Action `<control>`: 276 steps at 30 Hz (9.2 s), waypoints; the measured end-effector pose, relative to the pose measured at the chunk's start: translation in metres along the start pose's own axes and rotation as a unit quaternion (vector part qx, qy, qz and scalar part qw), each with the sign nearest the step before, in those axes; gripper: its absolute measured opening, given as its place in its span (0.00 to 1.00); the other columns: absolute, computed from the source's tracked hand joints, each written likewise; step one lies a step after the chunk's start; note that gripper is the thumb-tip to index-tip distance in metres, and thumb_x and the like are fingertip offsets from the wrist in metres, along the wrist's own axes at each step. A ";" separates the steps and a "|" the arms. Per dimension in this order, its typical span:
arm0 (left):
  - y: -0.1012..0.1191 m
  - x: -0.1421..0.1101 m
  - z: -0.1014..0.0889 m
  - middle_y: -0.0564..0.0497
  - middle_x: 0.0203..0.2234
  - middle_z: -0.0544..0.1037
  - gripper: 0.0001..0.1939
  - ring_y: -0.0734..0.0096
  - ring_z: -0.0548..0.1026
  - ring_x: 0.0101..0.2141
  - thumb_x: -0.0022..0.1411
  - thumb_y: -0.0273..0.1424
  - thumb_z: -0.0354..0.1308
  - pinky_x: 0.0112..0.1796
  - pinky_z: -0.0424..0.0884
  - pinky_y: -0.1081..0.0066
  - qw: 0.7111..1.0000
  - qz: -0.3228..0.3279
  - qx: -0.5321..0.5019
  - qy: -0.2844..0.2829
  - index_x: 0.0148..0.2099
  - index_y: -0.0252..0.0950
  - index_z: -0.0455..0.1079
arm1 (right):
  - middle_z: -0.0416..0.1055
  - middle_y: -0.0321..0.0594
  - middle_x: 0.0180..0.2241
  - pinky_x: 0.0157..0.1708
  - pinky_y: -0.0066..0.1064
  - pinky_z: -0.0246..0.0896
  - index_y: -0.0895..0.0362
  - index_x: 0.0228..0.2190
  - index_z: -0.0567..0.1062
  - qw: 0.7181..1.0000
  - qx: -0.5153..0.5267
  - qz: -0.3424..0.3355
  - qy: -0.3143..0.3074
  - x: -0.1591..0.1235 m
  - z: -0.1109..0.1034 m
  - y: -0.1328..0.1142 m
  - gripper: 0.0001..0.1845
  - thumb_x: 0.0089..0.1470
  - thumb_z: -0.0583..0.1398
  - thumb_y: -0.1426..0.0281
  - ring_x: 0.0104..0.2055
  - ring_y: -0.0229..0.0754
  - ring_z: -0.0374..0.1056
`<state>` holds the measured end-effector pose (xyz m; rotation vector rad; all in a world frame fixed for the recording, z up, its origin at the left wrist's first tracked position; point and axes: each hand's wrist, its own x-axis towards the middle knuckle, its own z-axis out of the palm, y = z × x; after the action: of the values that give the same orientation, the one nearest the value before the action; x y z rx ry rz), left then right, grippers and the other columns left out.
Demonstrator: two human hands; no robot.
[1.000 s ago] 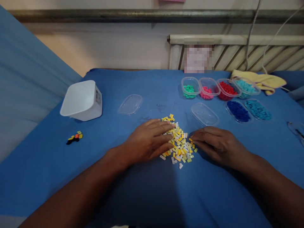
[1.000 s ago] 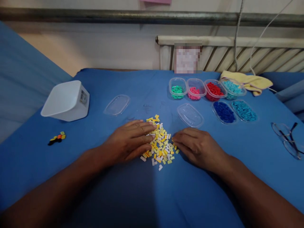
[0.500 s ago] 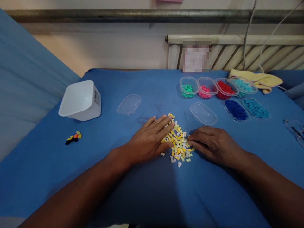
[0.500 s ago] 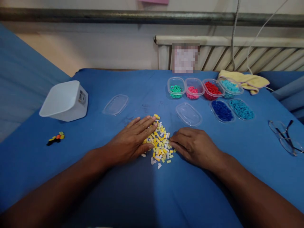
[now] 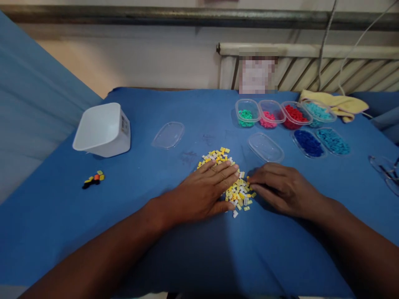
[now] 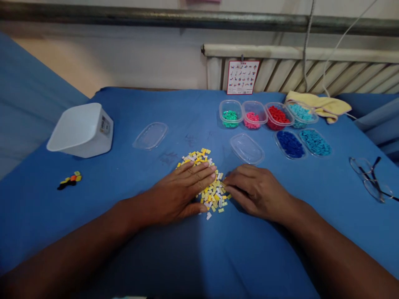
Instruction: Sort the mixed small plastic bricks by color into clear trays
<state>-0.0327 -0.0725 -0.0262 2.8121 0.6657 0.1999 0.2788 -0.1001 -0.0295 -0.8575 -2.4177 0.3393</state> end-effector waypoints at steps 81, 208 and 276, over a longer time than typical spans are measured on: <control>-0.038 0.000 -0.004 0.44 0.47 0.86 0.09 0.63 0.84 0.49 0.77 0.28 0.62 0.53 0.81 0.61 0.935 -0.085 -0.129 0.318 0.54 0.38 0.82 | 0.86 0.44 0.44 0.46 0.48 0.78 0.49 0.51 0.83 0.991 -0.035 0.106 0.069 0.006 0.001 0.017 0.10 0.75 0.61 0.67 0.45 0.52 0.82; -0.059 -0.012 -0.012 0.51 0.48 0.90 0.18 0.57 0.87 0.48 0.76 0.43 0.58 0.54 0.80 0.60 0.905 -0.342 -0.119 0.221 0.55 0.44 0.86 | 0.83 0.46 0.43 0.45 0.47 0.74 0.54 0.49 0.81 0.999 -0.034 0.029 -0.024 0.009 0.008 -0.015 0.07 0.75 0.62 0.69 0.42 0.50 0.76; -0.062 -0.012 -0.010 0.52 0.47 0.90 0.17 0.58 0.87 0.47 0.76 0.43 0.58 0.53 0.79 0.61 0.907 -0.339 -0.115 0.221 0.54 0.45 0.86 | 0.86 0.41 0.44 0.47 0.41 0.75 0.51 0.49 0.82 0.997 0.005 0.038 0.059 0.006 -0.008 -0.005 0.06 0.73 0.65 0.70 0.44 0.46 0.81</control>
<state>-0.0718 -0.0225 -0.0339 2.1535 1.5494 0.7296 0.2764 -0.0997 -0.0186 -0.9409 -2.2766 0.3200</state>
